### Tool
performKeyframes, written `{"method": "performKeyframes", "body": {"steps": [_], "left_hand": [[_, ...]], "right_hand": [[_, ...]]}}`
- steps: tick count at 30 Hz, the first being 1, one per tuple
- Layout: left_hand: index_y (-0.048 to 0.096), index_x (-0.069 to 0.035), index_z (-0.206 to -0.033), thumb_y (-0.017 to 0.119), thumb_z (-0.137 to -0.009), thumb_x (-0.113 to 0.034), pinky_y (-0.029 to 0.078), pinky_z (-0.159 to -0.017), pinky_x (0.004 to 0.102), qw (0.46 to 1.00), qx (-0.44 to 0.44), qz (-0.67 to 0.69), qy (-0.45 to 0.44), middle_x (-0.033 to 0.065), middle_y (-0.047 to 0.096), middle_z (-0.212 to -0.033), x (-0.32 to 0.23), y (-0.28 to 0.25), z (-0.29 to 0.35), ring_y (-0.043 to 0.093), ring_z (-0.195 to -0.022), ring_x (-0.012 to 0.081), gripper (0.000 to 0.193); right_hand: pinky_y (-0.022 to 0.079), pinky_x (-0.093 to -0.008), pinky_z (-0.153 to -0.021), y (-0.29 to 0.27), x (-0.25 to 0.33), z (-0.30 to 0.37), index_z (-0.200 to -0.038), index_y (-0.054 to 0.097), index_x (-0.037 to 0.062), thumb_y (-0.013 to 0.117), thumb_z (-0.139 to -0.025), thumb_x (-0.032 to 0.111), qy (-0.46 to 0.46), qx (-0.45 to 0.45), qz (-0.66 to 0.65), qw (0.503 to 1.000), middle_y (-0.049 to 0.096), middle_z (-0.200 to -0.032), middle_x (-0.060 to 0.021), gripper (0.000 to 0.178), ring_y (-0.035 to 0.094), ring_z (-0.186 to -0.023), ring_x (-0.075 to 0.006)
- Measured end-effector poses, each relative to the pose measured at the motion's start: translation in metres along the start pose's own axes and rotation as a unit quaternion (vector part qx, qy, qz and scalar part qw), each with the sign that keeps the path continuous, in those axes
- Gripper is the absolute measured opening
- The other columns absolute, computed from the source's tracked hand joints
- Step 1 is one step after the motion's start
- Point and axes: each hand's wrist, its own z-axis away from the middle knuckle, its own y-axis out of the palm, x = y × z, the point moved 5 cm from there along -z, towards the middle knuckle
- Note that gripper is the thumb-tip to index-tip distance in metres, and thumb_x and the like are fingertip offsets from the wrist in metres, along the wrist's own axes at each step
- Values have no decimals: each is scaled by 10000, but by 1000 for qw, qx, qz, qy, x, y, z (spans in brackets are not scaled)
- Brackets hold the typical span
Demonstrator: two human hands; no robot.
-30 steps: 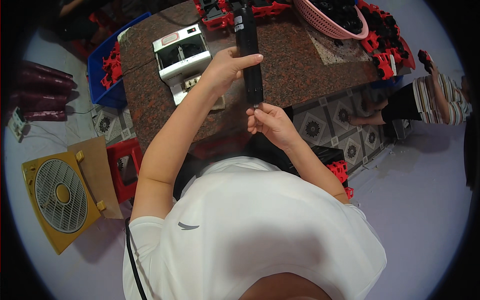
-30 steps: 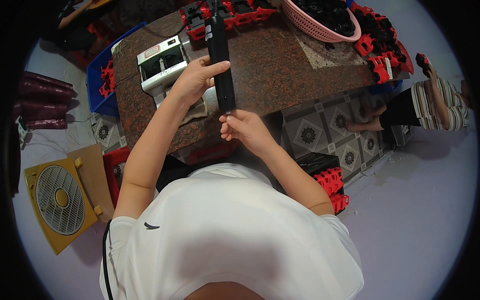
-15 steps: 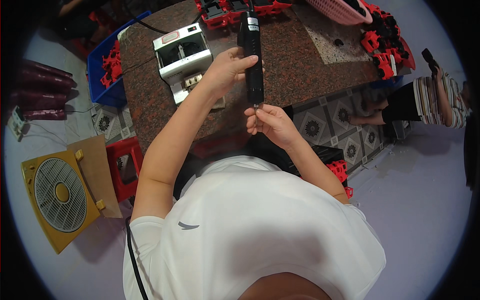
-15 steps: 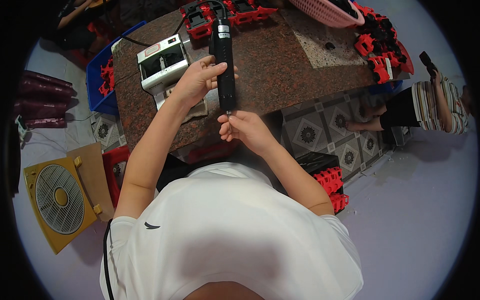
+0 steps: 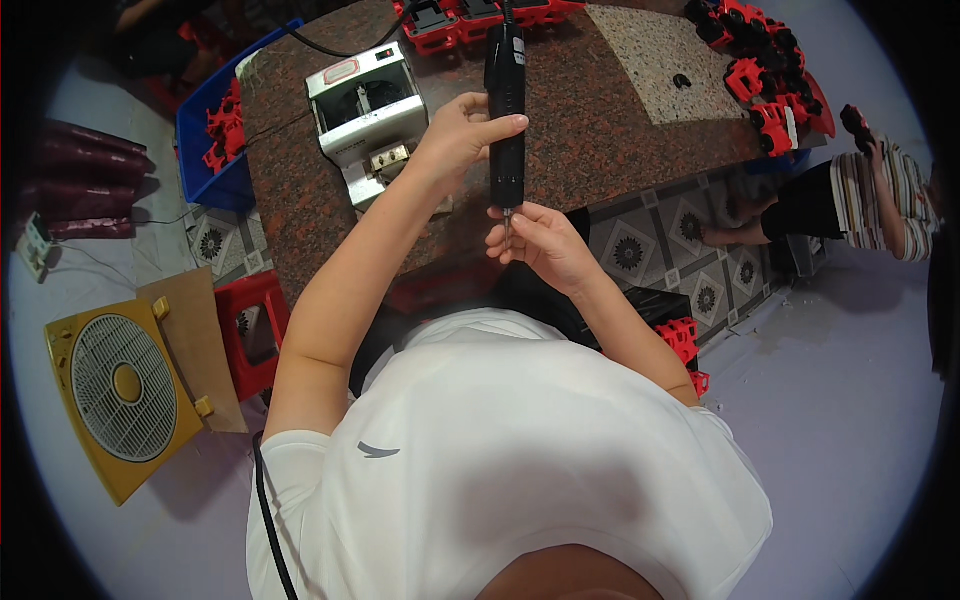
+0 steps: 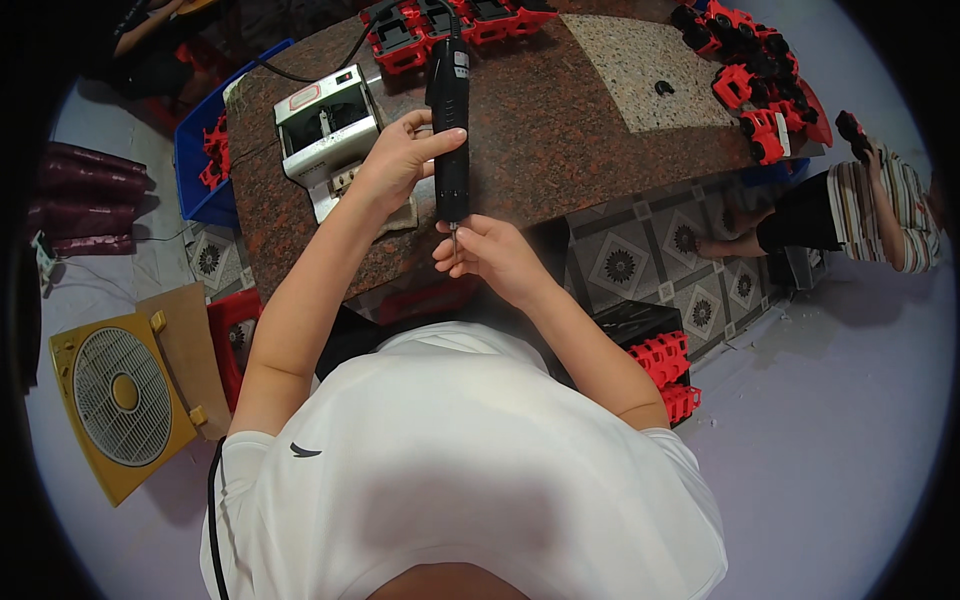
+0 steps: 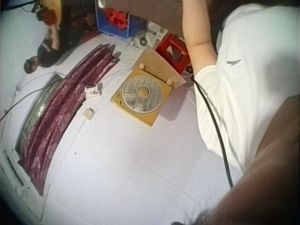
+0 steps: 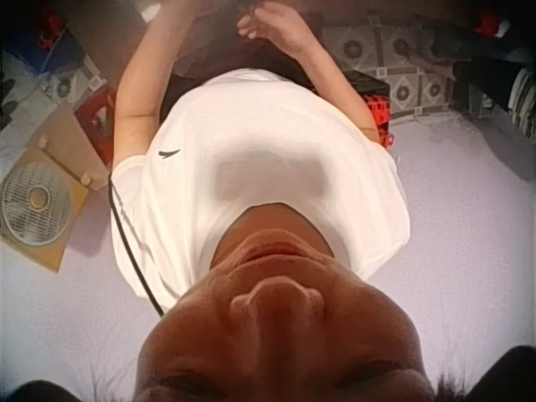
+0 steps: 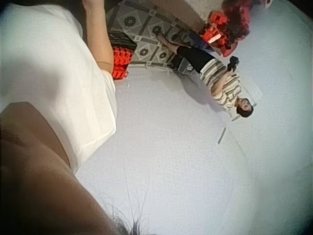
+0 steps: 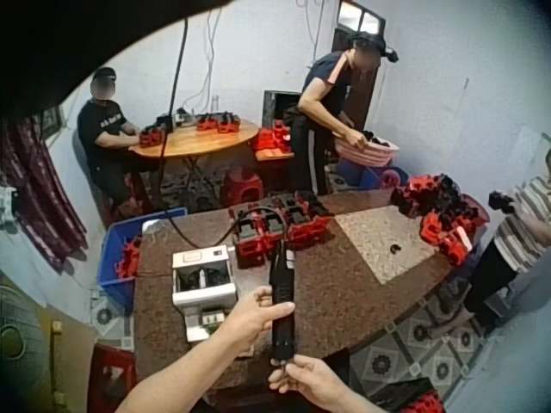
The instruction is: The recorder uses an electric screwdriver to attach the chassis and wheels to red plastic toy truck bodies.
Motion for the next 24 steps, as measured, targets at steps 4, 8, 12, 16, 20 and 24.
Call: {"method": "performKeyframes", "body": {"steps": [4,8,12,16,20,24], "left_hand": [[441,59,-1174,783,-714,-190,483,-738,307,1000,4,-14,12,122,607,-961,6,1,-2,614,-873,186,625],[443,61,-1164,779,-721,-217,483,-734,310,999,13,-51,9,134,602,-966,26,4,-6,614,-867,197,621],[418,86,-1197,696,-807,-210,503,-746,301,999,24,17,-37,160,588,-1000,37,3,-6,618,-860,206,563],[394,95,-1238,651,-841,-172,510,-775,315,995,58,61,-54,158,587,-1006,50,2,-8,619,-860,211,543],[416,91,-1226,661,-833,-173,506,-788,308,995,63,57,-54,153,588,-1003,49,5,-6,617,-854,210,533],[443,85,-1211,672,-824,-177,503,-794,302,996,59,47,-53,151,589,-1000,50,4,-5,615,-844,208,520]], "right_hand": [[480,-284,-753,3,5,-1,-1160,491,19,489,-939,240,-31,-73,-47,996,611,-989,-110,313,609,-864,-163],[479,-294,-760,-8,6,-12,-1157,483,30,495,-940,266,-61,-82,-43,994,595,-1024,-113,321,598,-876,-165],[474,-291,-748,-28,-7,-16,-1205,468,27,521,-924,327,-28,37,-176,983,585,-1019,-107,415,578,-830,-165],[463,-295,-751,-31,-16,-13,-1259,443,24,522,-914,367,8,95,-274,957,573,-990,-99,493,547,-795,-165],[456,-300,-764,-34,-21,-14,-1267,434,18,506,-917,374,24,116,-316,941,562,-978,-93,504,529,-802,-169],[454,-314,-777,-33,-21,-15,-1284,411,9,484,-924,373,23,169,-346,923,550,-982,-101,517,519,-820,-182]]}}
